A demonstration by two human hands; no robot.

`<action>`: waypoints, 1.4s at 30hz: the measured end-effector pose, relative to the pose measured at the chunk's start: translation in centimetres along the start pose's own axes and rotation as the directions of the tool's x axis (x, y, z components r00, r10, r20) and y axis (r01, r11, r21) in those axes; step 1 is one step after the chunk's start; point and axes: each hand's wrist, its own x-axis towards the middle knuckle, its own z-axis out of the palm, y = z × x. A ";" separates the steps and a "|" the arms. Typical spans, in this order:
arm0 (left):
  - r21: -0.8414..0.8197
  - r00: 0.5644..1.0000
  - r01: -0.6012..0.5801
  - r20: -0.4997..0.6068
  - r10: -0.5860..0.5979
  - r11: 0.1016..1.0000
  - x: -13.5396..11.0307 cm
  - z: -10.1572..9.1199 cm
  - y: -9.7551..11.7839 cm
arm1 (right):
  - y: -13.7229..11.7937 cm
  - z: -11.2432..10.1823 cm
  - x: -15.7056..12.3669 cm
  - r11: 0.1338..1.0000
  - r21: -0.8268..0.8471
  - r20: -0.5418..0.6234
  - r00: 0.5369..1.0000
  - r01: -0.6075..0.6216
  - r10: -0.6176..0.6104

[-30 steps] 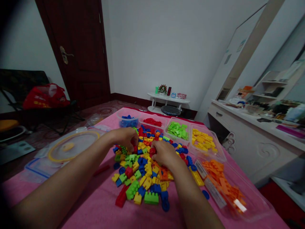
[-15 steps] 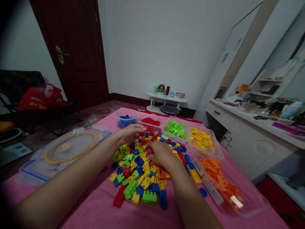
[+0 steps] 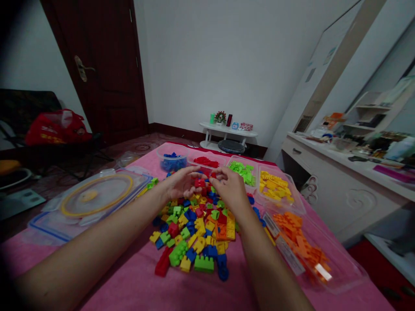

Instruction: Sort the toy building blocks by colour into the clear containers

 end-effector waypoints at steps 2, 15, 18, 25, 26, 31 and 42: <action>-0.002 0.999 0.021 0.049 -0.021 1.000 0.0 0.2 -0.3 | -1.1 0.8 -0.4 0.979 0.203 0.018 1.000 -0.015 0.012; 0.345 0.974 -0.152 -0.104 0.199 0.926 0.0 0.1 -0.5 | 0.1 0.6 -1.0 0.976 -0.217 0.393 0.916 0.004 0.084; 0.607 0.945 -0.196 -0.092 0.313 0.770 0.0 -0.1 -0.9 | -0.5 0.9 -1.9 0.931 -0.346 0.554 0.826 0.113 0.106; 0.834 0.917 -0.205 -0.020 0.399 0.512 0.0 -0.4 -0.9 | -1.1 0.3 -1.8 0.861 -0.480 0.534 0.835 0.166 0.136; 0.860 0.905 -0.199 -0.022 0.424 0.470 0.0 -0.4 -0.8 | -0.9 0.1 -1.6 0.849 -0.503 0.504 0.853 0.164 0.134; 0.977 0.830 -0.038 -0.087 0.550 0.212 -0.8 -0.2 0.6 | 0.3 1.0 -0.9 0.709 -0.696 0.215 0.975 0.114 0.054; 0.845 0.861 -0.138 -0.156 0.485 0.517 -0.6 -0.7 0.9 | 0.9 2.9 -1.5 0.525 -0.796 0.376 0.926 0.300 0.041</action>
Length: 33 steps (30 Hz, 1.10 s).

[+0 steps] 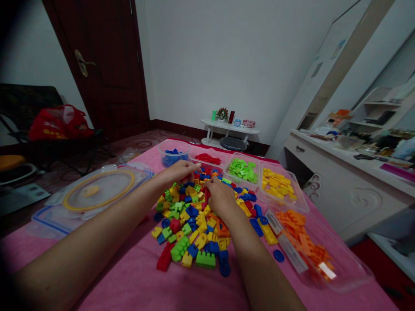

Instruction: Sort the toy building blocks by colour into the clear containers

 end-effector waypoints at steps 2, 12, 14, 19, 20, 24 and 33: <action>-0.092 1.000 0.024 0.022 -0.022 0.995 -0.2 0.1 0.1 | 0.0 -0.2 -0.1 1.000 0.018 -0.021 1.000 0.020 -0.020; -0.320 0.994 0.110 0.051 -0.099 0.941 0.2 0.0 -0.3 | 1.7 -0.9 0.2 0.956 0.271 -0.105 0.984 -0.113 0.146; -0.313 0.995 0.102 0.050 -0.091 0.944 0.2 0.0 -0.3 | 2.1 -1.4 0.2 0.924 0.362 -0.096 0.980 -0.127 0.173; -0.319 0.996 0.090 0.052 -0.078 0.943 0.1 0.1 -0.3 | 1.6 -1.2 0.0 0.917 0.362 0.071 0.986 -0.168 0.152; -0.325 0.996 0.089 0.052 -0.076 0.941 0.1 0.1 -0.4 | 1.3 -0.9 0.0 0.932 0.319 0.089 0.984 -0.175 0.155; -0.349 0.995 0.099 0.053 -0.086 0.932 0.0 0.1 -0.4 | 0.9 -0.3 -0.1 0.955 0.209 0.083 0.977 -0.211 0.198; -0.461 0.971 0.214 0.197 -0.135 0.861 -0.2 1.0 0.1 | 2.5 -3.9 -0.2 0.850 0.500 -0.180 0.940 -0.167 0.290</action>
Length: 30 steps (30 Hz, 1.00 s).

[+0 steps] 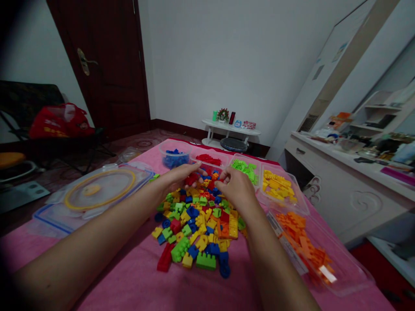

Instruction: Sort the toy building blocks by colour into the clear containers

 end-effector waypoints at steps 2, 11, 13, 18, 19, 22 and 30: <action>-0.092 0.994 0.076 0.079 -0.069 0.993 0.0 0.5 -0.1 | -0.8 -0.2 -0.1 0.988 0.145 -0.135 0.990 0.047 -0.027; -0.389 0.887 0.332 0.438 -0.145 0.859 0.4 1.0 -1.1 | -2.7 0.9 -0.8 0.807 0.586 -0.129 0.992 0.073 0.004; -0.425 0.879 0.343 0.459 -0.127 0.838 0.4 1.2 -1.3 | -3.0 0.8 -0.9 0.782 0.622 -0.051 0.999 0.045 -0.016; -0.511 0.878 0.381 0.462 -0.128 0.770 0.4 1.4 -1.4 | -3.2 0.1 -1.1 0.761 0.639 -0.145 0.989 0.112 -0.024; -0.537 0.880 0.384 0.460 -0.122 0.751 0.4 1.3 -1.4 | -3.1 -0.2 -1.0 0.762 0.633 -0.196 0.980 0.137 -0.014; -0.635 0.910 0.349 0.405 -0.088 0.689 0.6 0.8 -1.3 | -2.3 -1.4 -0.8 0.753 0.632 -0.318 0.947 0.181 0.039; -0.659 0.951 -0.084 -0.277 -0.138 0.747 6.7 -1.2 3.8 | -0.4 -4.3 -0.6 0.676 0.687 -0.499 0.849 0.265 0.174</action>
